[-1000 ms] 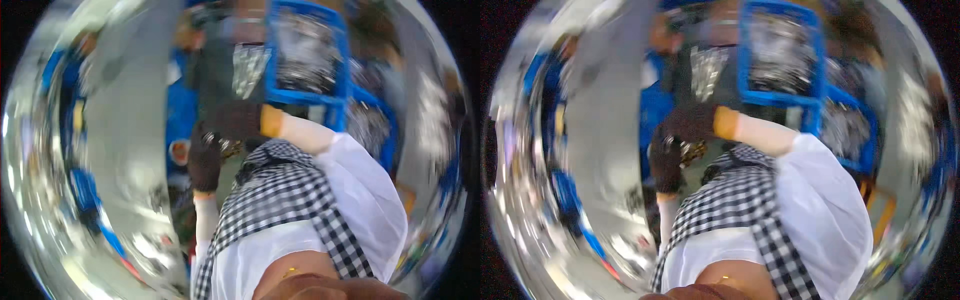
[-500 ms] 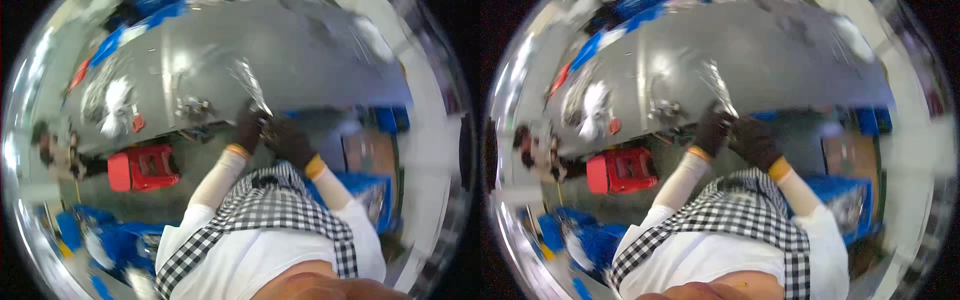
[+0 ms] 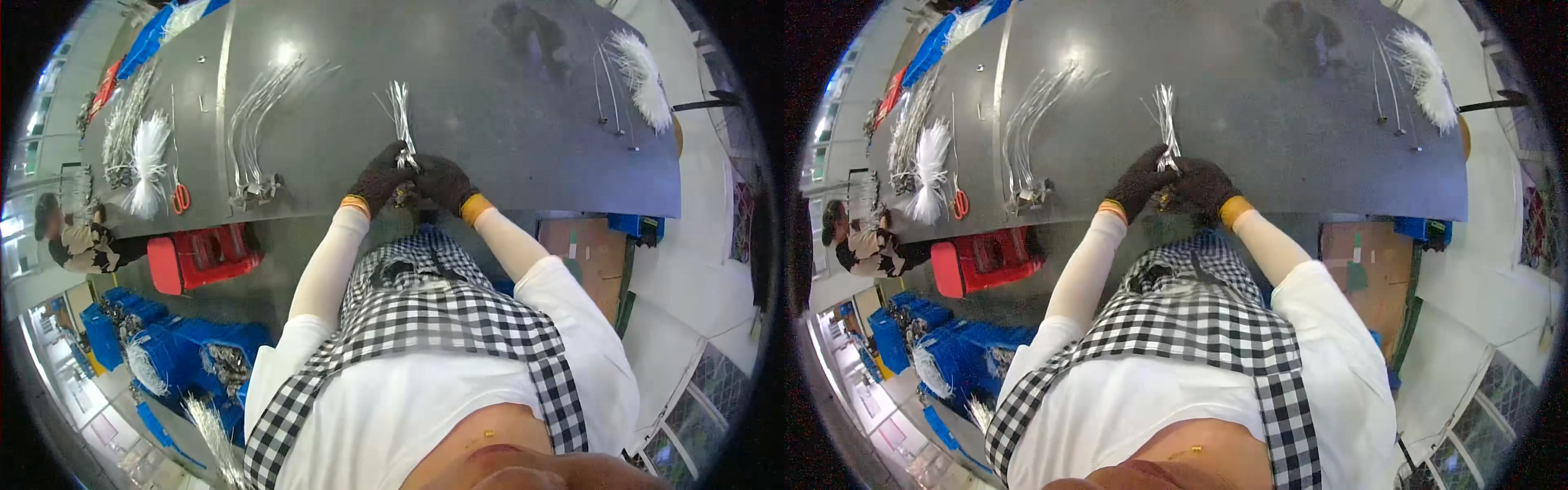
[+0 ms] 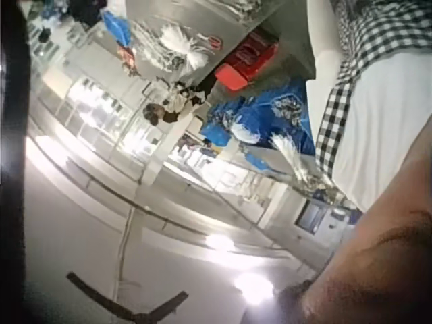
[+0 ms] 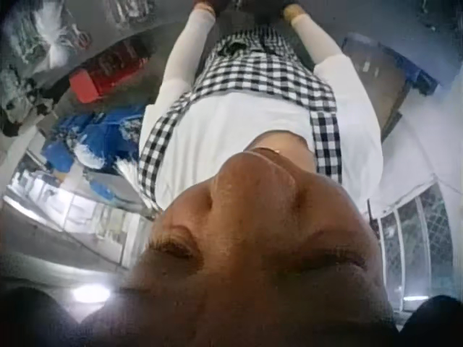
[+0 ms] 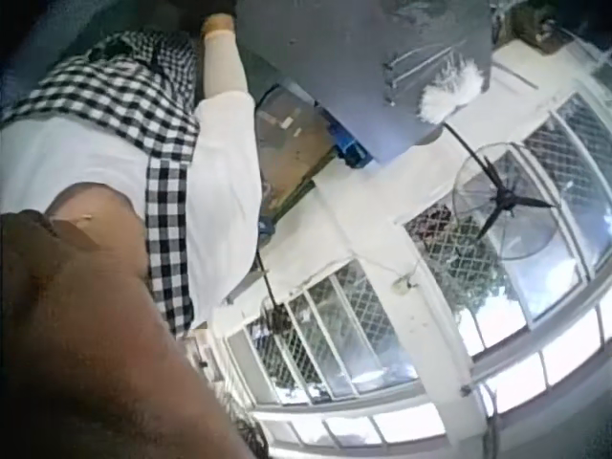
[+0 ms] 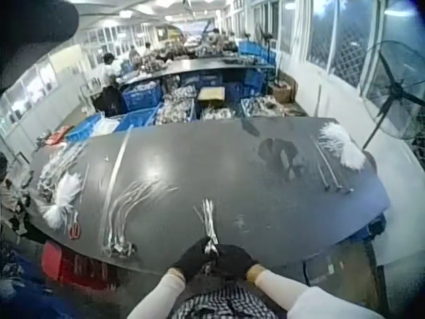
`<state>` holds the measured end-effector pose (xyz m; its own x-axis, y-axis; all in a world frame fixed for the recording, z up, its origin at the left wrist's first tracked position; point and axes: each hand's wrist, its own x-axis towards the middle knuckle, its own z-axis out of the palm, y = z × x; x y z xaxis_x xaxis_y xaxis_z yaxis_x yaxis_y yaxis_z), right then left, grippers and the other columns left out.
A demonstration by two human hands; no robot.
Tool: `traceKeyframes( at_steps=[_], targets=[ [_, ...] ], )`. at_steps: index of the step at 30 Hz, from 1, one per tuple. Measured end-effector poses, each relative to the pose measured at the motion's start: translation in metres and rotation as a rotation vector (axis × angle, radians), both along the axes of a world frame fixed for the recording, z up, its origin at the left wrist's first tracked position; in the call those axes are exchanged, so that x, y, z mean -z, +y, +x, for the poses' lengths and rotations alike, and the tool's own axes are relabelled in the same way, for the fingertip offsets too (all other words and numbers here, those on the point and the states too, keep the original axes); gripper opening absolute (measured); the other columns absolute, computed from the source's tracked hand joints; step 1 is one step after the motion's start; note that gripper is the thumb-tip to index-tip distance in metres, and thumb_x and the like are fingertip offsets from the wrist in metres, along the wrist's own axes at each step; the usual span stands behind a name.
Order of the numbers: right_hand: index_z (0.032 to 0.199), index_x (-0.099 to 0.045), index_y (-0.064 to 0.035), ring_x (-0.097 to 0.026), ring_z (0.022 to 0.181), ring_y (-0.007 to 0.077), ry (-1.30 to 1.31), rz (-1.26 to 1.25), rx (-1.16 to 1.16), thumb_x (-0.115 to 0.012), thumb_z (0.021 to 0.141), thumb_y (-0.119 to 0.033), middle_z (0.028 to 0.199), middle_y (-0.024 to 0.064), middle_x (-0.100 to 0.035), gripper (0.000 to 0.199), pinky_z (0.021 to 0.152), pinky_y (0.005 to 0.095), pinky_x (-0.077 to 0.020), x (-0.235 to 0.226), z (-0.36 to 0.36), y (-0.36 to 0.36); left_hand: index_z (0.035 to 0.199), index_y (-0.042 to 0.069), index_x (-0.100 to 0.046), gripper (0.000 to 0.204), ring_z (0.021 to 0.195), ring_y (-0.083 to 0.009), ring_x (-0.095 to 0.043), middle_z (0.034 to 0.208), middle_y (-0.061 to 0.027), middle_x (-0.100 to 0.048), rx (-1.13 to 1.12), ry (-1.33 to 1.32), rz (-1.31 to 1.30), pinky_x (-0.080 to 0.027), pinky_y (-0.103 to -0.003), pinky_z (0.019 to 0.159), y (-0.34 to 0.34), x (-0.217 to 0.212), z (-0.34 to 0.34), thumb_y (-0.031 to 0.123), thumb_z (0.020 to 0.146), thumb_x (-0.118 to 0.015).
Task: Grouping and arranging bundles of white electrical wires with connectors on a manufacturing assembly line.
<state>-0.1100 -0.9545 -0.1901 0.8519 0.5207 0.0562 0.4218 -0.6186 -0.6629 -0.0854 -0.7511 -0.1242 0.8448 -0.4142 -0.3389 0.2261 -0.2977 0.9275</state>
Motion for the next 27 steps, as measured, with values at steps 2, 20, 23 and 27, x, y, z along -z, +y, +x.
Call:
traceKeyframes(
  at_steps=[2,20,23,27],
  targets=[
    [0.123,-0.068,-0.0105,-0.066,0.109,0.0394,0.112,0.104,0.021,-0.071,0.089,-0.026,0.121,0.0191,-0.069,0.038,0.095,0.0463,-0.0526,-0.01,0.011,-0.011,0.154,-0.001,-0.041,0.076,0.133,-0.0262,-0.054,0.147,-0.0177,-0.055,-0.03,0.127,-0.119,-0.044,-0.036,0.112,0.0,-0.001,0.002,0.019,0.088,-0.072],
    [0.114,-0.073,-0.013,-0.067,0.106,0.0329,-0.564,-0.541,0.37,-0.061,0.093,-0.011,0.12,0.0162,-0.07,0.024,0.099,0.0487,-0.0487,-0.015,0.045,-0.167,0.111,-0.002,-0.071,0.03,0.118,-0.0303,-0.067,0.14,-0.025,-0.06,-0.537,-0.605,0.294,-0.055,-0.038,0.099,0.123,0.062,0.041,0.009,0.084,-0.08],
    [0.117,-0.071,-0.0135,-0.061,0.12,0.0357,-0.099,-0.761,0.296,-0.064,0.091,-0.012,0.131,0.0177,-0.066,0.027,0.11,0.0533,-0.0418,0.003,0.022,-0.17,0.11,0.001,-0.072,0.031,0.118,-0.0352,-0.067,0.137,-0.0249,-0.061,-0.608,-0.322,0.295,-0.054,-0.04,0.1,0.128,0.036,0.054,0.013,0.084,-0.082],
    [0.124,-0.067,-0.0085,-0.058,0.125,0.0382,0.122,-0.759,0.249,-0.07,0.09,-0.023,0.134,0.0199,-0.063,0.037,0.11,0.0508,-0.0427,-0.02,0.024,-0.154,0.139,-0.002,-0.054,0.048,0.107,-0.0234,-0.071,0.129,-0.0176,-0.066,-0.582,-0.658,0.288,-0.056,-0.033,0.096,0.133,0.043,0.055,0.0,0.093,-0.069]
  ],
)
